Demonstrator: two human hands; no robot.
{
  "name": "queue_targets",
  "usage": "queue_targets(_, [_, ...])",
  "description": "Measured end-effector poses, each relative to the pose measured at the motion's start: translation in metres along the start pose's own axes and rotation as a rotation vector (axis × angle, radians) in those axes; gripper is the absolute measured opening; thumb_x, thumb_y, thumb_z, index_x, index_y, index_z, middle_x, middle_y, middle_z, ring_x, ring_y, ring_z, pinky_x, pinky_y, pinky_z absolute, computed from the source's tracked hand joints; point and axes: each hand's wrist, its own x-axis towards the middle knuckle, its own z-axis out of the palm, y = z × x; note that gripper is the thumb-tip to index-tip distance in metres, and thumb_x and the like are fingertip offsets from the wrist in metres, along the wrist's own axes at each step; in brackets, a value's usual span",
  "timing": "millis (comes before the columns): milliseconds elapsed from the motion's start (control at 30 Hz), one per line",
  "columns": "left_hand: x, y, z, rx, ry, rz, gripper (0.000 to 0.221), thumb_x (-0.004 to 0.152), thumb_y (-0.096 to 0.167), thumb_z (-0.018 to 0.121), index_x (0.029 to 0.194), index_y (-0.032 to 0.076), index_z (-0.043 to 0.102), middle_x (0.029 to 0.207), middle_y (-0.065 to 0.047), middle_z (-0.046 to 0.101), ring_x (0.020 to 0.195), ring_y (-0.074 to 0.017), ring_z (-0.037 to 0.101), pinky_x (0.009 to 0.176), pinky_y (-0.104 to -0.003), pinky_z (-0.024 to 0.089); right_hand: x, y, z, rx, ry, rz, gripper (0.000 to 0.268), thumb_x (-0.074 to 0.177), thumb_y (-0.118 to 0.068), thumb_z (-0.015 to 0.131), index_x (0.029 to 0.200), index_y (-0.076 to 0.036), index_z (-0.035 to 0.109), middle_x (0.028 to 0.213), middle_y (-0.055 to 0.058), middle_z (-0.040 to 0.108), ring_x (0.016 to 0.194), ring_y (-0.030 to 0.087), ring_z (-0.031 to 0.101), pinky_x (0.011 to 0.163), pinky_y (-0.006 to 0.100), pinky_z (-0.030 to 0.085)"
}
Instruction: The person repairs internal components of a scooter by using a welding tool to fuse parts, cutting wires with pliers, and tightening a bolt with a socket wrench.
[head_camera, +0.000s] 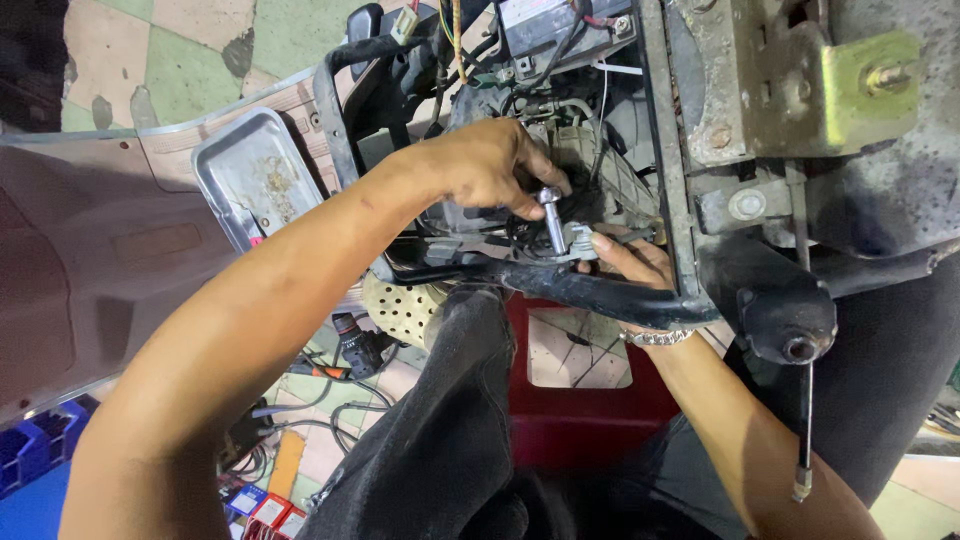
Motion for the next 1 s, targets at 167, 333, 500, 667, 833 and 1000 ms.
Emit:
queue_targets(167, [0.001, 0.025, -0.009, 0.128, -0.067, -0.179, 0.046, 0.081, 0.046, 0.085, 0.108, 0.009, 0.081, 0.108, -0.013, 0.078, 0.100, -0.0263, 0.071, 0.094, -0.038, 0.052, -0.003, -0.004, 0.000, -0.022, -0.042, -0.021, 0.031, 0.094, -0.019, 0.070, 0.117, 0.003, 0.068, 0.097, 0.008, 0.071, 0.080, 0.013, 0.069, 0.067, 0.024, 0.058])
queue_targets(333, [0.001, 0.040, -0.008, 0.229, -0.045, -0.383, 0.059, 0.088, 0.053, 0.081, 0.103, -0.004, 0.077, 0.105, -0.020, 0.077, 0.098, -0.0323, 0.073, 0.090, -0.043, 0.055, -0.002, -0.004, 0.001, -0.033, -0.006, 0.024, 0.029, 0.096, -0.019, 0.070, 0.113, 0.004, 0.068, 0.094, 0.009, 0.071, 0.077, 0.014, 0.069, 0.064, 0.024, 0.057])
queue_targets(500, [0.000, 0.015, -0.016, -0.010, -0.114, -0.073, 0.048, 0.072, 0.024, 0.086, 0.119, 0.027, 0.077, 0.124, -0.002, 0.074, 0.106, -0.0221, 0.072, 0.092, -0.035, 0.053, -0.002, -0.003, 0.001, -0.025, -0.046, -0.016, 0.031, 0.095, -0.018, 0.070, 0.118, 0.003, 0.069, 0.095, 0.008, 0.071, 0.078, 0.013, 0.069, 0.065, 0.024, 0.057])
queue_targets(667, [0.005, 0.013, -0.015, 0.029, -0.145, -0.107, 0.051, 0.072, 0.021, 0.086, 0.121, 0.030, 0.076, 0.125, -0.002, 0.075, 0.110, -0.0209, 0.071, 0.096, -0.034, 0.052, -0.001, -0.006, 0.000, 0.038, -0.074, 0.011, 0.029, 0.095, -0.016, 0.069, 0.116, 0.004, 0.068, 0.098, 0.010, 0.073, 0.080, 0.016, 0.071, 0.070, 0.026, 0.060])
queue_targets(833, [0.002, 0.017, -0.015, 0.025, -0.126, -0.097, 0.050, 0.073, 0.027, 0.086, 0.122, 0.029, 0.075, 0.123, -0.002, 0.076, 0.109, -0.0213, 0.072, 0.095, -0.034, 0.054, -0.004, -0.012, 0.006, 0.010, -0.052, 0.064, 0.029, 0.093, -0.015, 0.069, 0.116, 0.003, 0.071, 0.096, 0.009, 0.073, 0.079, 0.015, 0.071, 0.069, 0.027, 0.060])
queue_targets(1000, [0.003, 0.027, -0.010, 0.069, -0.071, -0.274, 0.055, 0.074, 0.053, 0.084, 0.109, 0.012, 0.081, 0.110, -0.010, 0.079, 0.103, -0.0257, 0.072, 0.094, -0.038, 0.055, -0.003, -0.011, 0.005, -0.011, -0.044, 0.025, 0.024, 0.093, -0.015, 0.071, 0.111, 0.001, 0.071, 0.096, 0.010, 0.074, 0.078, 0.016, 0.072, 0.066, 0.027, 0.060])
